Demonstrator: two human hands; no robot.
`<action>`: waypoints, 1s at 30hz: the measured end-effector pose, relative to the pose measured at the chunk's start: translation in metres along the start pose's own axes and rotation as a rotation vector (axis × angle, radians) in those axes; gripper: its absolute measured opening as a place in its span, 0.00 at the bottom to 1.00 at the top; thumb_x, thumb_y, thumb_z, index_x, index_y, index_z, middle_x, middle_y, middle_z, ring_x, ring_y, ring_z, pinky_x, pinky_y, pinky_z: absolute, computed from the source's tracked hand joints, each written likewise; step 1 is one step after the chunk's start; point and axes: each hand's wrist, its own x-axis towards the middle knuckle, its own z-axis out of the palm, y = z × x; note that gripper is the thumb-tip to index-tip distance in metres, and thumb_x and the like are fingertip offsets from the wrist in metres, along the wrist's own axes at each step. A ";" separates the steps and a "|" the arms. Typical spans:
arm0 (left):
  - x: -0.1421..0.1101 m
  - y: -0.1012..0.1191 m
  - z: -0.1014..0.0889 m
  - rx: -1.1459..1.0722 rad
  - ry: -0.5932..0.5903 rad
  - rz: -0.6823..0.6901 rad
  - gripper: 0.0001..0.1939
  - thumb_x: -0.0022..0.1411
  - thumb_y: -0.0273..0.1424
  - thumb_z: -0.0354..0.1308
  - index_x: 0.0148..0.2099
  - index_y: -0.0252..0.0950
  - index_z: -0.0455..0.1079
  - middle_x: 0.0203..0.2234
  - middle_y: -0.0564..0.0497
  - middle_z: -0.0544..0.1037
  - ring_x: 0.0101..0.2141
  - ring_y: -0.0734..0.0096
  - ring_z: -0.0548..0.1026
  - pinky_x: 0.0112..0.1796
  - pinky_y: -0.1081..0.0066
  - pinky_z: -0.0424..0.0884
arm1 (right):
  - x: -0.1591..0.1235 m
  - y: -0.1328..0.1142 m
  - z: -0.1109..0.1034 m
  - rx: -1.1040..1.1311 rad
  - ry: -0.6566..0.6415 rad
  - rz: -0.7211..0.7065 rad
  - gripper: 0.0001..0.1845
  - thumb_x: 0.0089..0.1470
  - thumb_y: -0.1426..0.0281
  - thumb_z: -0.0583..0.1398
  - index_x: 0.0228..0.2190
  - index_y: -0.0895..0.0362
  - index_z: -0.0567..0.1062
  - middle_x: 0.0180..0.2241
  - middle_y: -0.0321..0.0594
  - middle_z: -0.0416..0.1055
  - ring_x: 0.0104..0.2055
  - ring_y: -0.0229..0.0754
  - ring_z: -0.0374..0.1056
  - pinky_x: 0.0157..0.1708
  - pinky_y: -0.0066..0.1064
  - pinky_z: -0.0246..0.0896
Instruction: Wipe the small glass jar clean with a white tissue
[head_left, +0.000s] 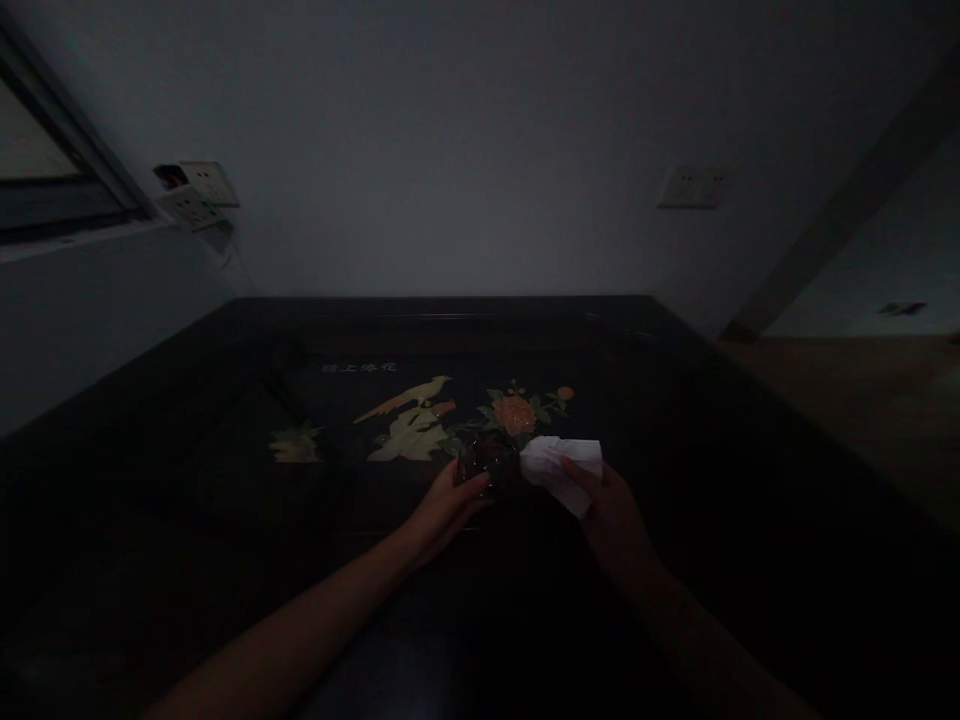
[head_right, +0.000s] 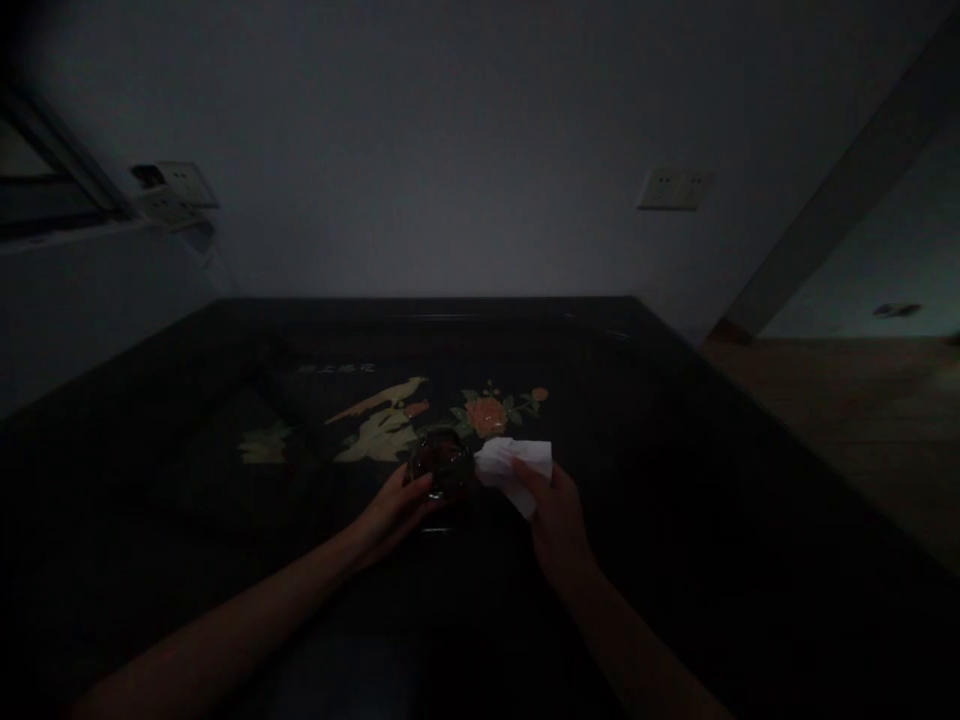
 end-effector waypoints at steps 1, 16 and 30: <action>-0.001 0.000 0.000 0.009 -0.011 -0.004 0.29 0.44 0.34 0.72 0.48 0.33 0.70 0.47 0.41 0.76 0.50 0.50 0.72 0.53 0.51 0.63 | 0.002 0.005 -0.001 0.006 0.006 0.006 0.14 0.40 0.65 0.67 0.32 0.57 0.78 0.34 0.44 0.79 0.39 0.52 0.75 0.39 0.41 0.70; -0.007 0.001 -0.005 0.020 -0.262 -0.073 0.37 0.41 0.45 0.71 0.52 0.37 0.70 0.47 0.42 0.76 0.54 0.52 0.69 0.56 0.55 0.58 | 0.005 0.017 -0.005 0.065 -0.057 0.034 0.20 0.37 0.65 0.71 0.35 0.57 0.76 0.35 0.41 0.79 0.38 0.50 0.74 0.41 0.43 0.69; -0.012 -0.003 -0.009 0.156 -0.272 -0.037 0.39 0.39 0.48 0.70 0.52 0.36 0.69 0.46 0.41 0.76 0.48 0.52 0.72 0.48 0.59 0.66 | 0.001 0.015 -0.007 -0.105 -0.160 0.035 0.16 0.41 0.61 0.69 0.28 0.57 0.74 0.25 0.34 0.72 0.28 0.40 0.67 0.27 0.29 0.61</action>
